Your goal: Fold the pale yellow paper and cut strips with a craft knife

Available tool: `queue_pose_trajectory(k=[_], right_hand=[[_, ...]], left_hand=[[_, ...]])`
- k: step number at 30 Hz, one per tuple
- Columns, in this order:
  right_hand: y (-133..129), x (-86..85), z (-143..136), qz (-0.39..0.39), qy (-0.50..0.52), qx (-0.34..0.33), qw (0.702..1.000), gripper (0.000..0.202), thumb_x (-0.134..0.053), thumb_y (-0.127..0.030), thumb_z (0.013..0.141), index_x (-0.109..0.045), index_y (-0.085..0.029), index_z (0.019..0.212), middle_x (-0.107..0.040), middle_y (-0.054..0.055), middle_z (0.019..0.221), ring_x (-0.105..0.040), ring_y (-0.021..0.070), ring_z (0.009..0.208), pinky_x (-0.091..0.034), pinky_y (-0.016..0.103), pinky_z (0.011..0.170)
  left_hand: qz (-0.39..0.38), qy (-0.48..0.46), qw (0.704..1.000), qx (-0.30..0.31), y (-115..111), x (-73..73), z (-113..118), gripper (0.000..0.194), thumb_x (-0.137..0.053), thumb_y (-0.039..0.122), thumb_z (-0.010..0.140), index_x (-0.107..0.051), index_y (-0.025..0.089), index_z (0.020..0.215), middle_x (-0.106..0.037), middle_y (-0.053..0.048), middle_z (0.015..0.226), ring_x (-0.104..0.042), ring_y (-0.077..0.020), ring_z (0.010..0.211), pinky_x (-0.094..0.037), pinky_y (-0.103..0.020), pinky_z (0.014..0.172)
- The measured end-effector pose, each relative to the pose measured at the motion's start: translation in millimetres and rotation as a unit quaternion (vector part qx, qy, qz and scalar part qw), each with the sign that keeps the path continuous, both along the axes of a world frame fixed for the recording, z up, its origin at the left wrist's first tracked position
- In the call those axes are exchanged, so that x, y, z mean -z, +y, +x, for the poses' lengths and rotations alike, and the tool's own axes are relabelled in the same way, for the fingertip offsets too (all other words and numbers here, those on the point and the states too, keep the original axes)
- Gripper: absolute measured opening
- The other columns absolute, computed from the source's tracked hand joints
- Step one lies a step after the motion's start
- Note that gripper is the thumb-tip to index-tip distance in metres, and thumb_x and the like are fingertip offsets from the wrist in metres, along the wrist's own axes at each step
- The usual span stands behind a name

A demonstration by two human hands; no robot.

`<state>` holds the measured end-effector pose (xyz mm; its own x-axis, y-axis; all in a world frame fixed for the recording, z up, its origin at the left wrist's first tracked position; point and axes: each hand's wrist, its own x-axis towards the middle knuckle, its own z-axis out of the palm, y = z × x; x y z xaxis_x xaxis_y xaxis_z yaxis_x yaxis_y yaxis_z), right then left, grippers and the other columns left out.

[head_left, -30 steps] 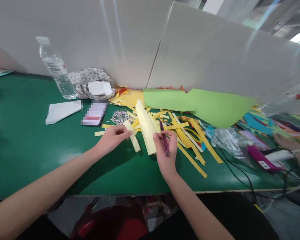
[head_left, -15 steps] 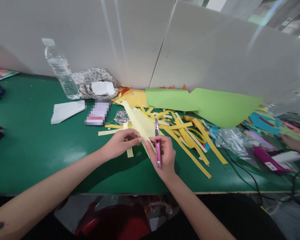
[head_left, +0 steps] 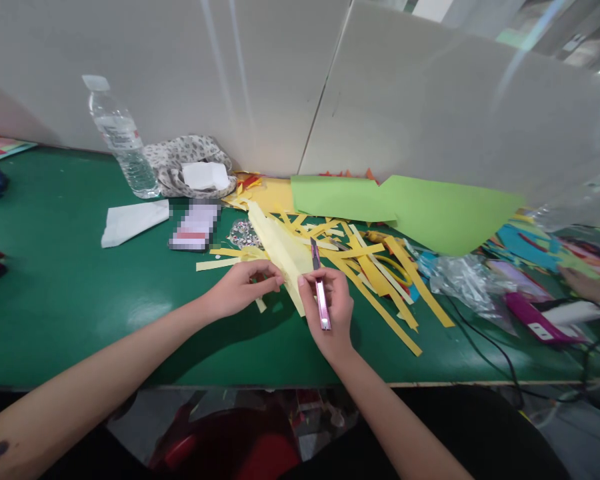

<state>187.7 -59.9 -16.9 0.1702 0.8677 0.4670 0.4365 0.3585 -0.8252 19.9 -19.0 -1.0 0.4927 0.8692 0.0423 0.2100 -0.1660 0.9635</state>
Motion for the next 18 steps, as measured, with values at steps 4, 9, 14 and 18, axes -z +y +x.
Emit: queue_pose_trajectory(k=[4,9,14,18], right_hand=[[1.1,-1.5,0.1,-0.005,0.03,0.006,1.0,0.018,-0.061,-0.029,0.079,-0.048,-0.022,0.089,-0.061,0.0,0.076,-0.061,0.014,0.061,-0.05,0.025,0.055],[2.8,-1.2,1.0,-0.001,0.055,0.012,0.998,0.02,-0.061,-0.029,0.079,-0.047,-0.022,0.091,-0.061,0.001,0.077,-0.062,0.0155,0.067,-0.051,0.027,0.058],[0.8,1.2,0.9,-0.004,0.014,-0.011,1.0,0.019,-0.062,-0.027,0.079,-0.049,-0.023,0.091,-0.062,0.0,0.077,-0.062,0.0143,0.062,-0.05,0.025,0.055],[-0.9,1.7,-0.1,0.006,-0.013,-0.024,1.0,0.017,-0.061,-0.027,0.079,-0.049,-0.023,0.09,-0.061,0.0,0.075,-0.06,0.0134,0.059,-0.049,0.025,0.054]], left_hand=[[0.002,0.005,1.0,0.017,-0.7,0.3,-0.1,0.021,-0.053,0.036,0.083,-0.061,0.016,0.082,-0.06,-0.001,0.074,-0.049,-0.01,0.062,-0.039,-0.021,0.055],[-0.013,0.008,1.0,0.025,-0.2,0.3,-0.3,0.022,-0.052,0.036,0.084,-0.06,0.016,0.083,-0.06,0.0,0.071,-0.05,-0.0097,0.062,-0.039,-0.02,0.055],[-0.016,-0.016,1.0,-0.016,0.9,-0.8,-1.1,0.029,-0.05,0.043,0.084,-0.056,0.016,0.076,-0.059,0.0,0.072,-0.048,-0.0091,0.058,-0.04,-0.021,0.054],[0.004,-0.019,0.999,-0.038,1.6,-0.7,-1.0,0.024,-0.053,0.04,0.082,-0.055,0.016,0.082,-0.059,0.0,0.073,-0.047,-0.009,0.056,-0.039,-0.021,0.05]])
